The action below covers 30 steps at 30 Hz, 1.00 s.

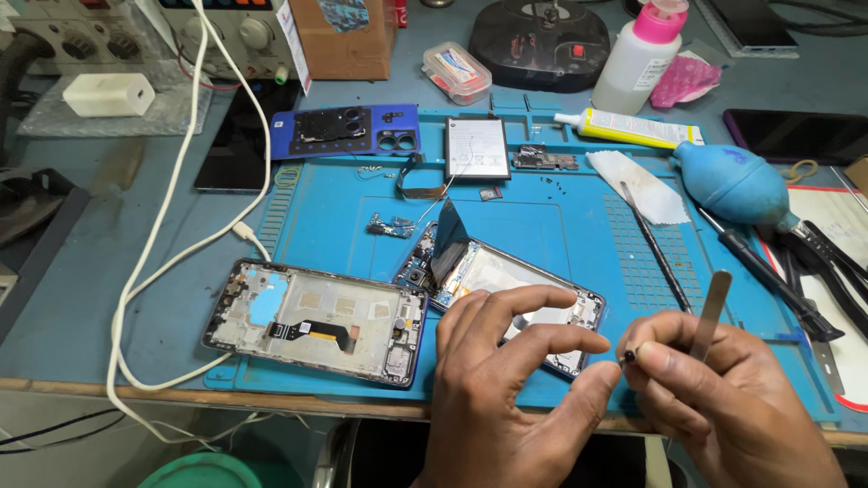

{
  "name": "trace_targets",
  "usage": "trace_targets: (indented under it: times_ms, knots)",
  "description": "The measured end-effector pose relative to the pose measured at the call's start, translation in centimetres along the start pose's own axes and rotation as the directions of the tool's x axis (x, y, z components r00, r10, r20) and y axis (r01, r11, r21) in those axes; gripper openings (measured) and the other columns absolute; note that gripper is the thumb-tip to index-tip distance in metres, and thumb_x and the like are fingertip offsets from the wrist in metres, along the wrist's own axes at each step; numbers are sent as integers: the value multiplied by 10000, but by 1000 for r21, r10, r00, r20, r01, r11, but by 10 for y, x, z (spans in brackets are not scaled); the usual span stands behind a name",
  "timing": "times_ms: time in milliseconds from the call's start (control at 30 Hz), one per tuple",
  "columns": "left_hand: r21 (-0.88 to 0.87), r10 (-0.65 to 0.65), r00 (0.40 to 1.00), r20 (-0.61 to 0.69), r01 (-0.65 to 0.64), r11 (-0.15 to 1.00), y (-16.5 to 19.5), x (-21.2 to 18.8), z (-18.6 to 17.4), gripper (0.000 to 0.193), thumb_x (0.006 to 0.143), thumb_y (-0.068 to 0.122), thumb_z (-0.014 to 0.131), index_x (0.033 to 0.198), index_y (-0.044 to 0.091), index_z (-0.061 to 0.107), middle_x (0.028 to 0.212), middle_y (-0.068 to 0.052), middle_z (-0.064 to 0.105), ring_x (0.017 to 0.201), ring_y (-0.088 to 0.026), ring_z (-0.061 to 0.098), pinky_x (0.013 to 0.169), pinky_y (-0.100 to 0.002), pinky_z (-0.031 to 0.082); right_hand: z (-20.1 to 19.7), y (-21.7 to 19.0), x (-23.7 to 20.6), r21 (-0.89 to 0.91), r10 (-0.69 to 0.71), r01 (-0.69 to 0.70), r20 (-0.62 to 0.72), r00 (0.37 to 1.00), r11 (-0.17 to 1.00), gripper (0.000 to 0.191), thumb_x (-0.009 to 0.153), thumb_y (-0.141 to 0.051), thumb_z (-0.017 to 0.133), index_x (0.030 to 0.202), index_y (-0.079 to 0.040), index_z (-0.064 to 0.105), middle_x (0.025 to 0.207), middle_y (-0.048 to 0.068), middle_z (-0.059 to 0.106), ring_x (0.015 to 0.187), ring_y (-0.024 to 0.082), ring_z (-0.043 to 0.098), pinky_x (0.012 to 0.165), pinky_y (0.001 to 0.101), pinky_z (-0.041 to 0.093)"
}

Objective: The person repairs a disassembled smartphone on a blue work mat. They peel old adhesive from the phone frame by hand, use a spudger to pry at the frame edge, blow dust off parts with a rubber blower, fit the camera module and back cover onto the frame, and clean the frame with a brush while holding it.

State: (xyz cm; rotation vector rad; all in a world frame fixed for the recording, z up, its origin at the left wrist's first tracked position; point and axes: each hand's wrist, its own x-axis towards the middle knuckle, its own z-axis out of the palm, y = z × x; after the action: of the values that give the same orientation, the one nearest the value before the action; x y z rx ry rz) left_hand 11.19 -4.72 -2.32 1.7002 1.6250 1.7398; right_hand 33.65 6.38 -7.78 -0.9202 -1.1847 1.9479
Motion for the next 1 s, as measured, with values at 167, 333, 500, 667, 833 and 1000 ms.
trace_targets:
  times_ms: [167, 333, 500, 667, 833, 1000]
  knots:
    - [16, 36, 999, -11, -36, 999, 3, 3, 2, 146, 834, 226, 825, 939, 142, 769, 1208, -61, 695, 1182, -260, 676, 1136, -493, 390, 1, -4, 5, 43, 55, -55, 16, 998, 998, 223, 1021, -104, 663, 1107, 98, 626, 715, 41, 525, 517, 95, 405, 456, 277, 287]
    - [4, 25, 999, -35, -24, 1000, 5, 4, 3, 115, 808, 195, 800, 884, 123, 753, 1168, -78, 692, 1129, -282, 669, 1071, -487, 415, 3, -5, 4, 33, 69, -69, 5, 998, 997, 226, 1012, -113, 664, 1102, 91, 628, 714, 31, 522, 510, 94, 400, 456, 274, 281]
    - [21, 13, 1000, -21, -12, 1000, 1, 0, 7, 122, 878, 233, 790, 952, 142, 756, 1250, -71, 690, 1200, -274, 655, 1122, -461, 435, 3, -5, 5, 46, 68, -70, 34, 997, 996, 233, 1013, -117, 677, 1105, 94, 636, 708, 21, 512, 513, 93, 394, 466, 278, 278]
    - [27, 27, 1000, 16, -28, 999, -4, -3, 11, 154, 924, 225, 764, 1022, 113, 726, 1275, -117, 637, 1256, -309, 611, 1137, -485, 413, 5, -7, 6, 58, 103, -105, 51, 993, 993, 221, 1003, -129, 683, 1076, 71, 625, 715, 10, 505, 518, 86, 384, 465, 270, 272]
    - [30, 47, 997, 58, -49, 998, -6, -3, 13, 165, 954, 223, 738, 1059, 102, 700, 1257, -135, 600, 1242, -330, 574, 1132, -513, 397, 7, -12, 6, 35, 157, -158, 19, 987, 987, 220, 992, -162, 687, 1067, 30, 609, 832, 35, 568, 645, 86, 485, 536, 231, 367]
    - [-8, -33, 996, 83, 33, 999, -4, -1, 8, 175, 962, 231, 711, 1067, 90, 709, 1241, -154, 588, 1225, -344, 549, 1079, -512, 401, 6, -14, 6, -42, 153, -153, -7, 988, 987, 229, 972, -176, 697, 1072, 13, 615, 907, 44, 598, 727, 90, 533, 613, 233, 443]
